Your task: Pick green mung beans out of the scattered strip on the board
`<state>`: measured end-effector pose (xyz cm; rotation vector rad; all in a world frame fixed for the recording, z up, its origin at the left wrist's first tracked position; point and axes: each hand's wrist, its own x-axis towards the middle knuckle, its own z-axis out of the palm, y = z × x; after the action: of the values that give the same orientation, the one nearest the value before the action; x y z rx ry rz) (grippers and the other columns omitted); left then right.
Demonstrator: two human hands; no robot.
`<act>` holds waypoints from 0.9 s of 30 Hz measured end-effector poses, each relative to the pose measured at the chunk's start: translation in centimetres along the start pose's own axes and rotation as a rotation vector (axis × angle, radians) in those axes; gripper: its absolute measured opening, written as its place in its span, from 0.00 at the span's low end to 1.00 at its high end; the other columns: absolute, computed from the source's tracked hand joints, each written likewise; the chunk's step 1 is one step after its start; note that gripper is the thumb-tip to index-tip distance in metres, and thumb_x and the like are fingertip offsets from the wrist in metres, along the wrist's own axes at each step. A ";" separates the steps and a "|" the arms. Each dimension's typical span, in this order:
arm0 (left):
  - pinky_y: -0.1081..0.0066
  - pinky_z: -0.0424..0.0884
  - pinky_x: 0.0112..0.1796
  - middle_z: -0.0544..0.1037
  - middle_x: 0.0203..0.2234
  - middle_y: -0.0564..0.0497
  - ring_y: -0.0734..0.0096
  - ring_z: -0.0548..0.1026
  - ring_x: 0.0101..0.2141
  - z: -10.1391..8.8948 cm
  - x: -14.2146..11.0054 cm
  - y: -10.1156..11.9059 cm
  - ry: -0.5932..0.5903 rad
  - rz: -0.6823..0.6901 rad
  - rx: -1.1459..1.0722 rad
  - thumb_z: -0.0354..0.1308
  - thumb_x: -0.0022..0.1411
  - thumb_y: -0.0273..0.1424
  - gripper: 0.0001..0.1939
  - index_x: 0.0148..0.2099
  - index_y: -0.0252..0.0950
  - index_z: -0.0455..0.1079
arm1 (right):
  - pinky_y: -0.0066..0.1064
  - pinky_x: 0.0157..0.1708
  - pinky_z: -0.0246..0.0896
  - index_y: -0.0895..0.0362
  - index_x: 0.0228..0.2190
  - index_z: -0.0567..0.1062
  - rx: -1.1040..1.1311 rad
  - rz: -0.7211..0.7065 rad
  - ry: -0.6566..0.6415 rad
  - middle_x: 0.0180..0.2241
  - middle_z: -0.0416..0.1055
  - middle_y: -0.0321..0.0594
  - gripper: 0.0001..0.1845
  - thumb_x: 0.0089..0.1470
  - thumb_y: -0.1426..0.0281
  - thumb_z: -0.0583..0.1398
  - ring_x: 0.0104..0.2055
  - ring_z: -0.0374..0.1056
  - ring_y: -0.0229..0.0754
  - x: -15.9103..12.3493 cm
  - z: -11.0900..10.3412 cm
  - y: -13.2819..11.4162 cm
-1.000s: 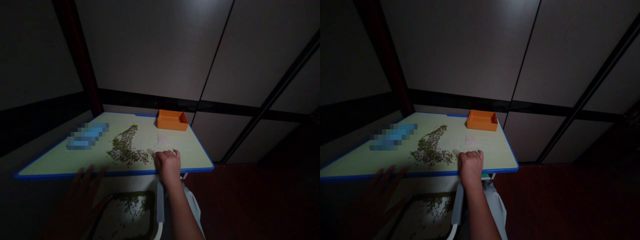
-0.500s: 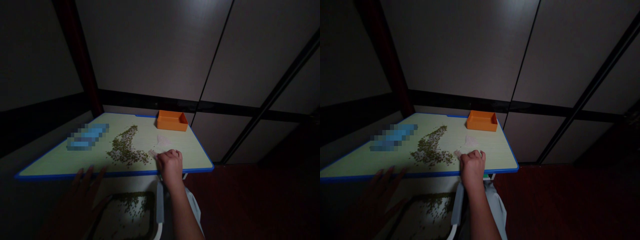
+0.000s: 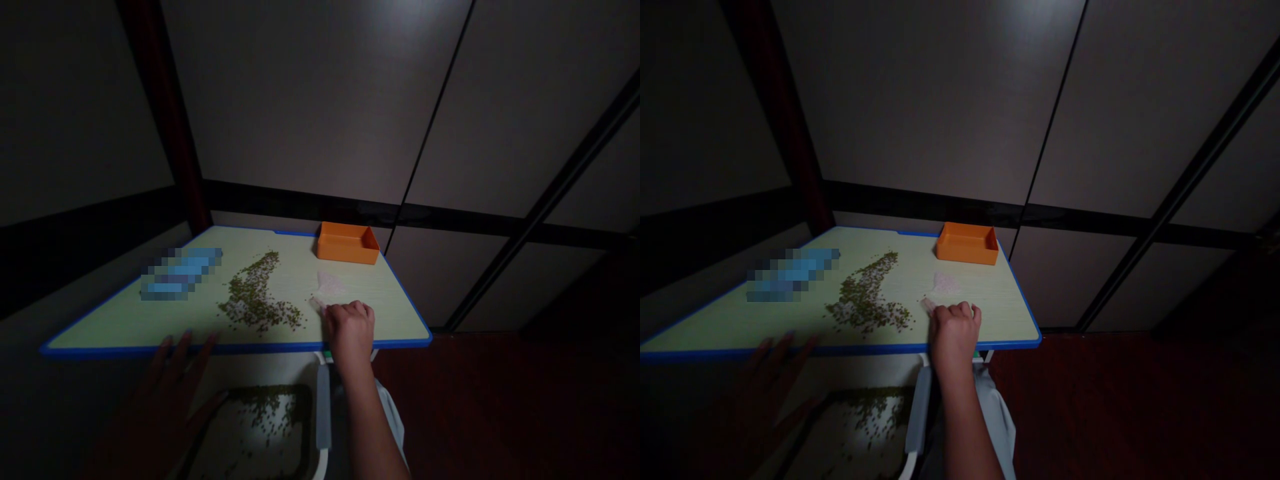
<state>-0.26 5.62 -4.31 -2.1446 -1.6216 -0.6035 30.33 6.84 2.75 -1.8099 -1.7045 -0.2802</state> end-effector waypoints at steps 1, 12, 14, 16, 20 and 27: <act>0.42 0.71 0.56 0.68 0.65 0.37 0.41 0.57 0.68 0.1 0.0 0.0 0.009 0.003 0.011 0.43 0.61 0.54 0.37 0.66 0.41 0.63 | 0.38 0.46 0.47 0.53 0.29 0.81 -0.001 -0.009 0.005 0.30 0.80 0.39 0.07 0.60 0.69 0.65 0.38 0.66 0.45 0.0 0.1 0.0; 0.39 0.74 0.50 0.67 0.64 0.29 0.36 0.59 0.67 0.6 -0.1 -0.2 0.146 0.119 0.054 0.38 0.65 0.52 0.37 0.66 0.35 0.62 | 0.37 0.42 0.45 0.54 0.30 0.81 -0.029 0.060 -0.025 0.30 0.80 0.40 0.08 0.61 0.69 0.64 0.39 0.67 0.45 0.5 0.1 -0.6; 0.39 0.74 0.50 0.67 0.64 0.29 0.36 0.58 0.67 0.8 -0.1 -0.4 0.167 0.146 0.067 0.39 0.65 0.51 0.36 0.67 0.35 0.59 | 0.37 0.41 0.46 0.54 0.30 0.82 -0.033 0.079 -0.053 0.31 0.81 0.41 0.08 0.61 0.69 0.64 0.40 0.68 0.45 0.8 0.0 -0.9; 0.39 0.75 0.48 0.66 0.65 0.30 0.36 0.58 0.67 0.8 -0.1 -0.4 0.167 0.156 0.079 0.40 0.65 0.49 0.36 0.69 0.37 0.55 | 0.37 0.41 0.46 0.55 0.31 0.82 -0.037 0.082 -0.085 0.32 0.81 0.42 0.08 0.62 0.68 0.63 0.40 0.68 0.46 1.1 -0.1 -1.1; 0.41 0.77 0.46 0.66 0.64 0.29 0.35 0.58 0.67 0.8 -0.1 -0.5 0.171 0.173 0.094 0.41 0.65 0.50 0.37 0.71 0.38 0.49 | 0.37 0.41 0.47 0.55 0.31 0.81 -0.044 0.074 -0.128 0.32 0.81 0.44 0.11 0.64 0.67 0.61 0.41 0.69 0.47 2.0 0.0 -1.5; 0.41 0.75 0.48 0.68 0.62 0.27 0.34 0.58 0.67 0.3 0.2 -0.2 0.231 0.218 0.116 0.40 0.65 0.50 0.39 0.73 0.38 0.42 | 0.37 0.41 0.48 0.56 0.32 0.81 -0.053 0.037 -0.151 0.35 0.81 0.45 0.12 0.66 0.68 0.59 0.44 0.69 0.47 3.2 0.6 -1.8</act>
<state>-0.39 5.98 -4.48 -2.0470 -1.2515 -0.6441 28.87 9.74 4.54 -1.9421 -1.7787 -0.1782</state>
